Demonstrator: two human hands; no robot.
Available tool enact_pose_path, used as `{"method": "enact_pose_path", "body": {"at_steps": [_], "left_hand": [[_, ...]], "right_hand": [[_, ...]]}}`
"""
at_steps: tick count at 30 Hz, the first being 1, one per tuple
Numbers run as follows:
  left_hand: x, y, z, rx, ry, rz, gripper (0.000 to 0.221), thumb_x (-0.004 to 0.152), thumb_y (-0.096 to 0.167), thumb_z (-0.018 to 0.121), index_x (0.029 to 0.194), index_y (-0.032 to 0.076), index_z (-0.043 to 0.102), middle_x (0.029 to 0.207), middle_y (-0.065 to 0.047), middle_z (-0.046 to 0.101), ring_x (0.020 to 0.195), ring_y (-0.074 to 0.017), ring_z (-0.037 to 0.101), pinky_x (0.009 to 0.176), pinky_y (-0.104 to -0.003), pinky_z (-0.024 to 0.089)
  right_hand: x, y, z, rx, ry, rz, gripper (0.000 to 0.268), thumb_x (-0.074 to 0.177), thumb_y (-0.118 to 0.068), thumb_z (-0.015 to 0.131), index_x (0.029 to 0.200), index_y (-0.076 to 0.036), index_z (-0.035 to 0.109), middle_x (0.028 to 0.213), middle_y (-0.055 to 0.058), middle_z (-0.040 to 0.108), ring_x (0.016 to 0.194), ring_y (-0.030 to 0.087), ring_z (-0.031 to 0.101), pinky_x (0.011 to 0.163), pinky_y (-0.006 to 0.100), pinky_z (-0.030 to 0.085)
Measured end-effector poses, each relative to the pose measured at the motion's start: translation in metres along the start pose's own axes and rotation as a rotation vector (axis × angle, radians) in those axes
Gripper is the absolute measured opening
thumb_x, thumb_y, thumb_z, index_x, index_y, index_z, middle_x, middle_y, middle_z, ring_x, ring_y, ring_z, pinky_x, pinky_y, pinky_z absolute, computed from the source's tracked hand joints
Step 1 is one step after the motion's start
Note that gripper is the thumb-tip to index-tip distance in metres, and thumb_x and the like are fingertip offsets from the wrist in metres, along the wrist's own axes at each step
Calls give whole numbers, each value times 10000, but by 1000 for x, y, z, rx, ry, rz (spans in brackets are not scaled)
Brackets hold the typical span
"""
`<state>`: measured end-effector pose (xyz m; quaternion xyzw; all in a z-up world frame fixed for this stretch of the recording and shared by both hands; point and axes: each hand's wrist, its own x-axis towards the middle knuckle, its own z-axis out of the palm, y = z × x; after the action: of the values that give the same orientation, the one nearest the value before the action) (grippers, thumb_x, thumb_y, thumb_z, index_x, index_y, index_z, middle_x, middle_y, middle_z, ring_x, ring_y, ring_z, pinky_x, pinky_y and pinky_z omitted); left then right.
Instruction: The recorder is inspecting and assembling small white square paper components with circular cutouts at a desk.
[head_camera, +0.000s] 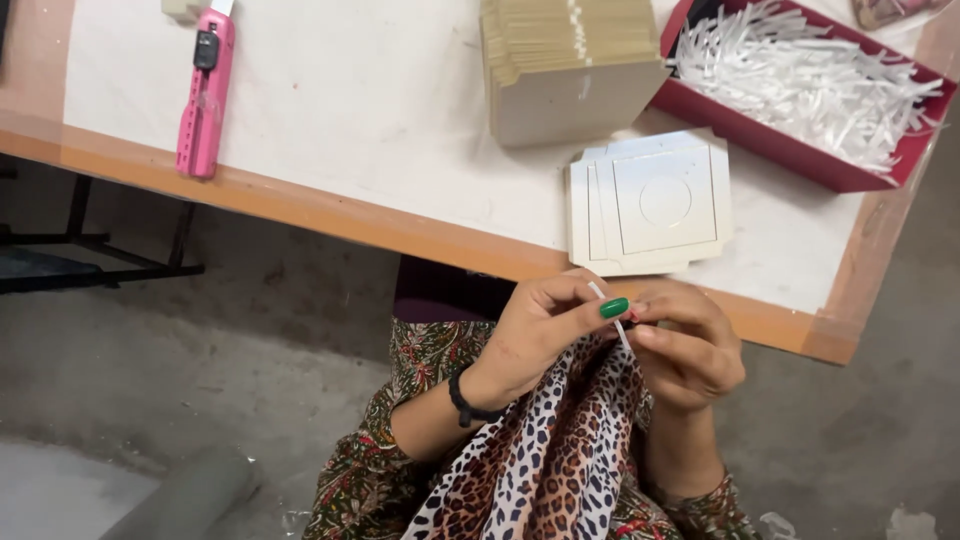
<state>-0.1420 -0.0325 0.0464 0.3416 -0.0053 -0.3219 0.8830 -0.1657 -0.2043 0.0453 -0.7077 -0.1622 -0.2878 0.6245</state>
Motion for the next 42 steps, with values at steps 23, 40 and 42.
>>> {"method": "enact_pose_path", "body": {"at_steps": [23, 40, 42], "left_hand": [[-11, 29, 25, 760, 61, 381, 110, 944, 61, 765, 1050, 38, 752, 1016, -78, 745, 947, -142, 730, 871, -259, 589], [-10, 4, 0, 428, 116, 121, 131, 992, 112, 745, 997, -17, 727, 938, -40, 707, 841, -83, 657, 761, -229, 545], [-9, -8, -9, 327, 86, 86, 142, 1011, 121, 736, 998, -20, 718, 915, -41, 710, 825, -85, 656, 747, -229, 539]], "right_hand": [[6, -26, -12, -284, -201, 4, 250, 761, -101, 874, 906, 5, 699, 969, 101, 641, 905, 240, 665, 818, 373, 585], [-22, 0, -11, 214, 11, 62, 356, 855, -222, 855, 1120, -65, 676, 1161, 121, 632, 1038, 256, 668, 885, 367, 634], [-27, 9, -20, 165, -24, 23, 331, 881, -193, 837, 1156, -80, 691, 1198, 115, 625, 1077, 254, 660, 886, 355, 627]]}}
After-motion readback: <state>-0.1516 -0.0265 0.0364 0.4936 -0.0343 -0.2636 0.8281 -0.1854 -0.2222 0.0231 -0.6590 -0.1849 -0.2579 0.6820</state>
